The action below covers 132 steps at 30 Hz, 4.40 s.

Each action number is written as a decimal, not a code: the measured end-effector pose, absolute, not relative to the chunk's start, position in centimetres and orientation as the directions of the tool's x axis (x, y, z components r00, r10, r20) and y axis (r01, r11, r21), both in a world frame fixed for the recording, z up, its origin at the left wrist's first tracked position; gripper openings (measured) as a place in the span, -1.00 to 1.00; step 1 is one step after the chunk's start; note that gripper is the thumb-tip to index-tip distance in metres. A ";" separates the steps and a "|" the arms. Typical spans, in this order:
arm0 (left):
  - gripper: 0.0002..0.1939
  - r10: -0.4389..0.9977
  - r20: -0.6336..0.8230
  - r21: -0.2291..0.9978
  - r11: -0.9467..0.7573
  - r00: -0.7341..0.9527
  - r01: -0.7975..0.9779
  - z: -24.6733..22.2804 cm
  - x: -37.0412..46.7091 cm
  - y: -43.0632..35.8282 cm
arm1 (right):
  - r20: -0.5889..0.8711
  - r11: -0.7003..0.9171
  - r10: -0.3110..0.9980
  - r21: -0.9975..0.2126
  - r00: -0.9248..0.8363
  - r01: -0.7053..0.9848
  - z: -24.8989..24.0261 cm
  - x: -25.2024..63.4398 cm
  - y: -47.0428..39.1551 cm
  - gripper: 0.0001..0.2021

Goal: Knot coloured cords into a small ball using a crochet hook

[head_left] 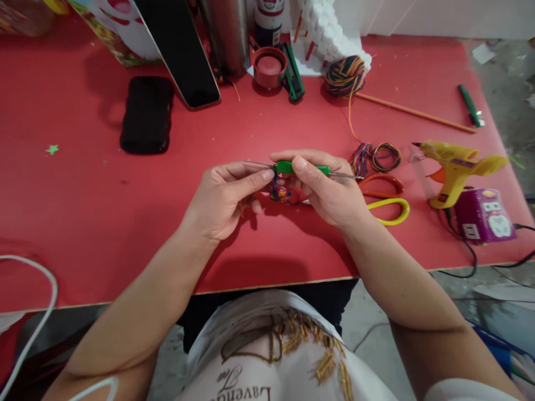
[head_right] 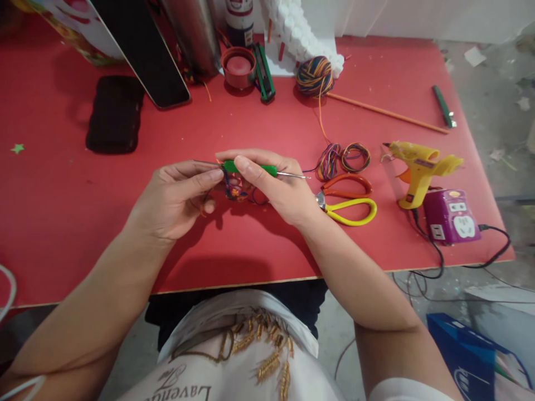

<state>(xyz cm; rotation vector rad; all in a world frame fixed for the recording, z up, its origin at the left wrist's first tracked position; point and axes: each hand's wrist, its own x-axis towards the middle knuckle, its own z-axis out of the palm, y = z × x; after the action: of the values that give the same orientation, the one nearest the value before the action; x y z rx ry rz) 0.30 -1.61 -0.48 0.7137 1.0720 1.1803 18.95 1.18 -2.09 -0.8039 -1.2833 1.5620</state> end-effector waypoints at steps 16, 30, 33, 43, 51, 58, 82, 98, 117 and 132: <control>-0.97 0.946 -0.322 0.860 0.304 0.027 -0.409 -0.7 0.2 -1.4 | 0.031 -0.021 0.947 -0.987 -0.320 -0.157 -1.8 18.7 1.0 -0.71; -0.97 0.973 -0.227 0.896 0.193 -0.037 -0.399 -1.3 0.7 -1.6 | 0.117 0.071 0.947 -0.985 -0.300 -0.160 -1.6 18.6 0.7 -0.80; -0.93 0.976 -0.209 0.907 0.172 -0.056 -0.384 -0.9 1.0 -1.8 | 0.137 0.093 0.947 -0.983 -0.292 -0.158 -1.7 18.5 0.6 -0.76; -0.76 0.995 -0.052 0.903 0.011 -0.084 -0.430 -1.5 1.0 -1.8 | 0.203 0.155 0.954 -0.965 -0.222 -0.212 -2.3 18.5 0.5 -0.78; -0.70 0.998 -0.037 0.922 0.015 -0.049 -0.387 -1.6 0.3 -1.9 | 0.192 0.158 0.946 -0.977 -0.261 -0.146 -1.7 18.9 0.4 -0.75; -0.75 0.994 -0.029 0.948 -0.006 -0.107 -0.317 -1.6 0.0 -1.6 | 0.195 0.150 0.938 -0.974 -0.287 -0.172 -1.6 19.2 0.4 -0.77; -0.87 0.997 -0.053 0.924 0.030 -0.049 -0.380 -1.4 0.7 -1.6 | 0.203 0.162 0.946 -0.972 -0.254 -0.171 -1.5 18.4 0.2 -0.76; -0.71 0.998 -0.004 0.947 -0.018 -0.068 -0.322 -0.9 0.6 -2.1 | 0.185 0.133 0.936 -0.974 -0.300 -0.185 -1.4 19.1 0.5 -0.75; -0.58 0.975 0.111 0.961 -0.155 -0.192 -0.228 -2.4 1.4 -2.3 | 0.539 0.580 0.782 -0.813 -0.314 0.048 -1.9 18.4 -1.1 -0.67; -0.80 0.980 0.167 0.966 -0.185 -0.108 -0.181 -0.8 -0.1 -1.9 | 0.506 0.555 0.800 -0.829 -0.322 0.076 -0.7 19.8 0.1 -0.78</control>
<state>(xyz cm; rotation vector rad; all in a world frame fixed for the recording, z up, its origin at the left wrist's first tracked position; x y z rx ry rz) -0.13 -1.86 -0.83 1.1465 1.0413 1.4918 19.79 0.09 -0.74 -0.7288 -1.7604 0.8795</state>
